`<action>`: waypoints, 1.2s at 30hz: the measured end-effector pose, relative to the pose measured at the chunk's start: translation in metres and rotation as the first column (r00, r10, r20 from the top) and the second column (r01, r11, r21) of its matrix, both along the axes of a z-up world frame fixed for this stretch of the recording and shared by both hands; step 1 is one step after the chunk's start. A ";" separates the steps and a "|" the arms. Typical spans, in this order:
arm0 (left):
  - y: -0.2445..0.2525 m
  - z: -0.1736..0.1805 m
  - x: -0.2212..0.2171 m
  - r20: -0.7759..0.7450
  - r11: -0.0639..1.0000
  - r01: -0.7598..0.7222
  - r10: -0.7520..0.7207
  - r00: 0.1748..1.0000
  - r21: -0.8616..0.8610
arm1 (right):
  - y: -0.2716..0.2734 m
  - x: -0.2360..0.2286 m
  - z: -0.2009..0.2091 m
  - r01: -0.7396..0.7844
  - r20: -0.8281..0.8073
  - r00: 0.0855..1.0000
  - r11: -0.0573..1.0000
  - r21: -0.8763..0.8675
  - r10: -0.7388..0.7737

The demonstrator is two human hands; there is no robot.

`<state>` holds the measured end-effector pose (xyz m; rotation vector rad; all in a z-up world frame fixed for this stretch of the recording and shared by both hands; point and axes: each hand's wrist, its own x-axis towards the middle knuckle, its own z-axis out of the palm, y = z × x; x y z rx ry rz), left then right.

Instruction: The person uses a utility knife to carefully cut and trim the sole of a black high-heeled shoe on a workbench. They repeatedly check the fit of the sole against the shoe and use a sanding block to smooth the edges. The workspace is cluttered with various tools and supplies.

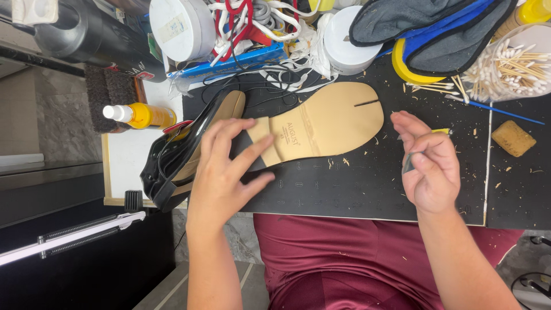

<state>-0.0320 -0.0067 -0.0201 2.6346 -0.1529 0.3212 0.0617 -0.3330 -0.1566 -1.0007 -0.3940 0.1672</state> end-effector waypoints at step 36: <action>-0.003 -0.007 -0.050 -0.177 0.958 -0.018 -0.034 0.984 -0.286 | 0.054 0.015 0.044 0.035 0.215 0.975 0.915 -0.403 0.057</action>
